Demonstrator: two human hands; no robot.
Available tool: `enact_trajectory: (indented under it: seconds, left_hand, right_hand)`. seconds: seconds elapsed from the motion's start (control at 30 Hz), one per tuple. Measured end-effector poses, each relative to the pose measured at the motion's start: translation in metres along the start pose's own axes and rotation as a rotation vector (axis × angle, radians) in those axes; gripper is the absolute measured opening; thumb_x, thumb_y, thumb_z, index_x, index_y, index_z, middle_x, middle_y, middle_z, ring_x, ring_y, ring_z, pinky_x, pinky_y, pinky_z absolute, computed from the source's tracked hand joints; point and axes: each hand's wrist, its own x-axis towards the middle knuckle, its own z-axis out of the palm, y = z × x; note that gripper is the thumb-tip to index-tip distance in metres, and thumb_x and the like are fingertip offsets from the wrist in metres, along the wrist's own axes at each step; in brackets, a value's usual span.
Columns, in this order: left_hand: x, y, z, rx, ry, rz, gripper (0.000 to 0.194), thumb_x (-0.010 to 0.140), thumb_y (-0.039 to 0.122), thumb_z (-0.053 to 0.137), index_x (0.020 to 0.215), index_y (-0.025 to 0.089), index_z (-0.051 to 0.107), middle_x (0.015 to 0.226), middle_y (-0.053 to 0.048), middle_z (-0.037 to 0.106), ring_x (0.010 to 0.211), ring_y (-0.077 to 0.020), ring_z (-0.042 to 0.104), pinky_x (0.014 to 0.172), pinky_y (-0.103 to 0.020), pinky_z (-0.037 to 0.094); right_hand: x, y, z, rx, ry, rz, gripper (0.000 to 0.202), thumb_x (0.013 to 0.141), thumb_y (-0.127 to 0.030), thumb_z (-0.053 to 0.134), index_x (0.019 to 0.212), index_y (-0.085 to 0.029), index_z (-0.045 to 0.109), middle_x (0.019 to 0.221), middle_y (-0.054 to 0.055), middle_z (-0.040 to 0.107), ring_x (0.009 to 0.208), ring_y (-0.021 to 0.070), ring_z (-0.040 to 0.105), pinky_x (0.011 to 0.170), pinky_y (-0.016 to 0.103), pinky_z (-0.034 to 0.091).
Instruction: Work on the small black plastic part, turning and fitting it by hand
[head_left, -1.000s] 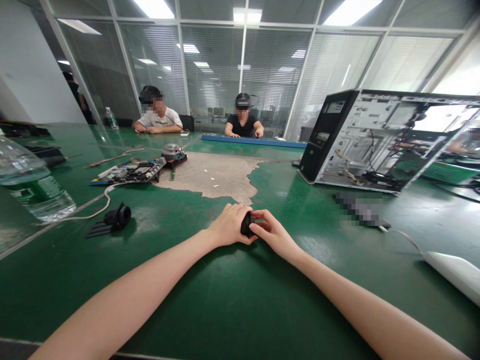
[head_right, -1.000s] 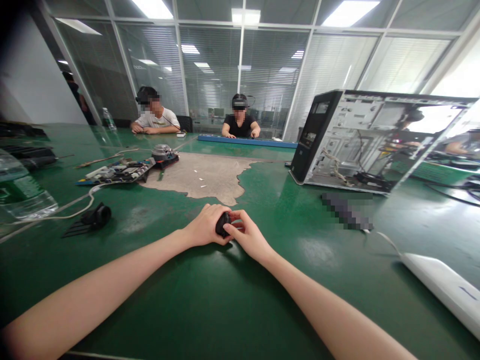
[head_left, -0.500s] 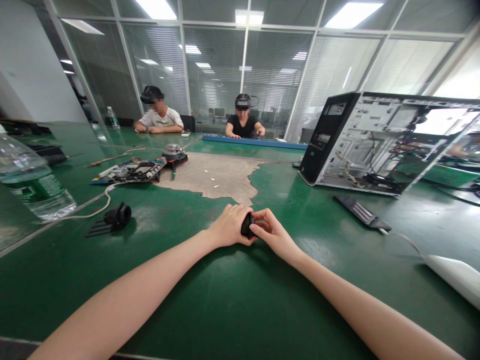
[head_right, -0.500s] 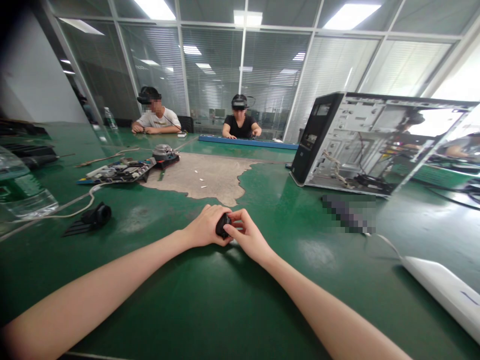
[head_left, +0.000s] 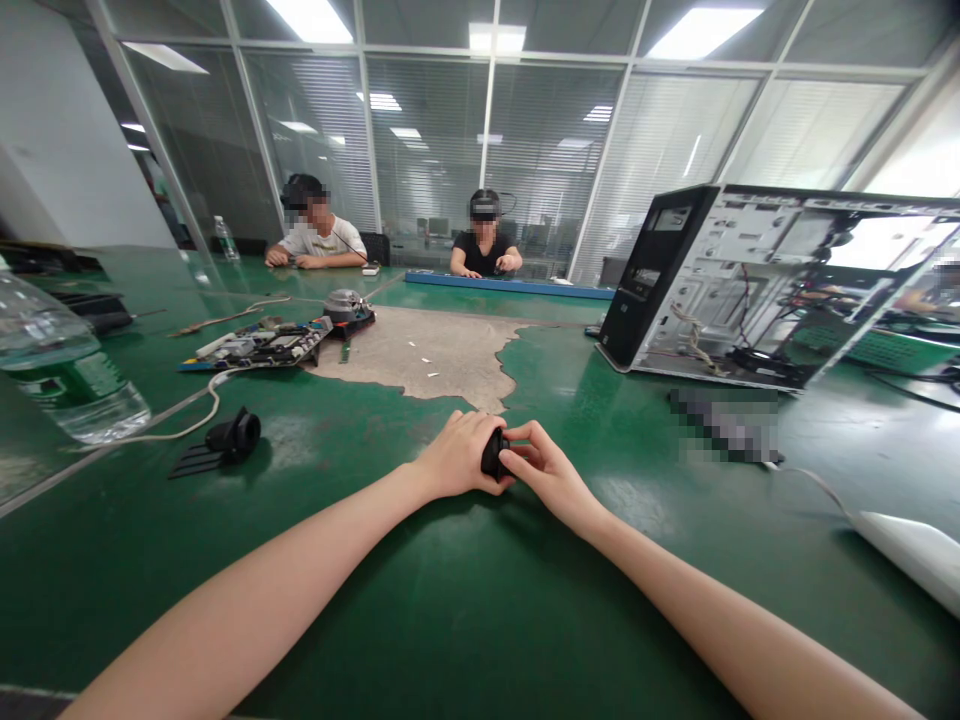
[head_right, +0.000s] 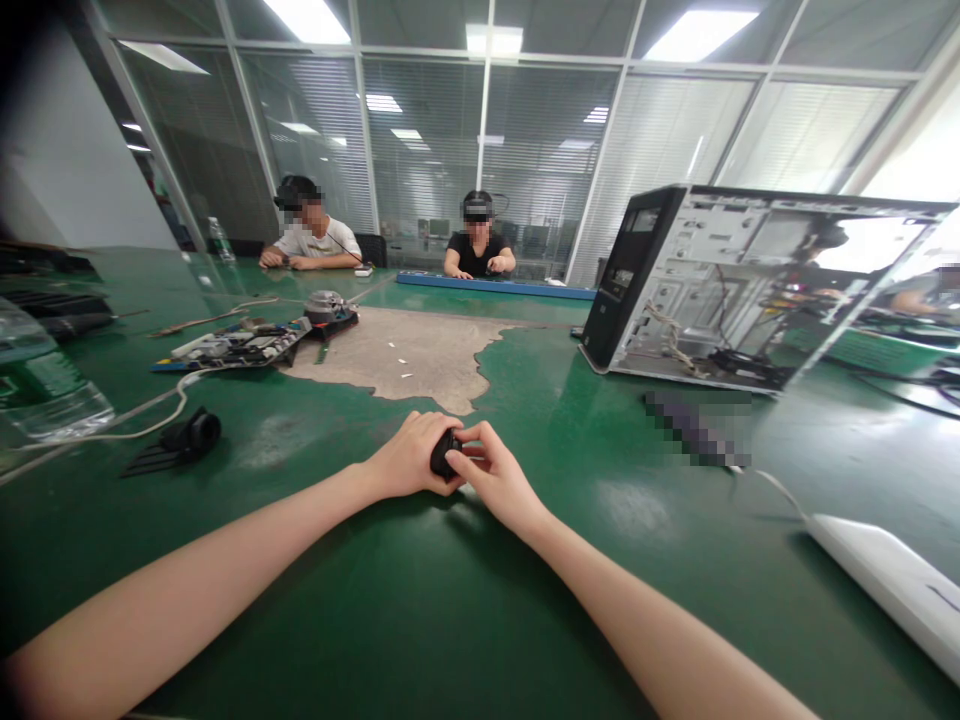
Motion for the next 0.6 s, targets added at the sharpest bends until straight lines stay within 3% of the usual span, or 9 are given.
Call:
enact_trajectory:
  seconds: [0.23,0.43,0.6]
  left_hand:
    - [0.0005,0.0007,-0.0013,0.003,-0.003,0.005,0.051,0.059,0.041,0.062,0.100,0.016,0.043,0.094,-0.007,0.055,0.086,-0.0234,0.050,0.073,-0.033,0.035]
    - [-0.0001,0.0002,-0.0003,0.007,-0.005,-0.003,0.054,0.057,0.036,0.063,0.102,0.016,0.042,0.096,-0.007,0.055,0.087,-0.0238,0.050,0.075,-0.034,0.034]
    - [0.0003,-0.0003,0.0007,0.010,0.013,0.002,0.052,0.060,0.040,0.060,0.102,0.015,0.043,0.096,-0.008,0.055,0.086,-0.0239,0.050,0.074,-0.034,0.034]
  right_hand:
    - [0.0030,0.0007,-0.0019,-0.018,0.025,0.059,0.025,0.074,-0.030,0.058,0.092,-0.020,0.045,0.095,0.003,0.052,0.079,0.0126,0.055,0.069,0.028,0.047]
    - [0.0003,0.0037,-0.0024,0.032,-0.040,-0.015,0.027,0.070,-0.025,0.063,0.089,-0.021,0.043,0.089,0.000,0.052,0.088,0.0136,0.054,0.077,0.029,0.046]
    - [0.0010,0.0037,-0.0006,0.040,-0.011,0.004,0.020,0.075,-0.030,0.057,0.086,-0.021,0.043,0.083,-0.001,0.051,0.078,0.0121,0.055,0.066,0.025,0.047]
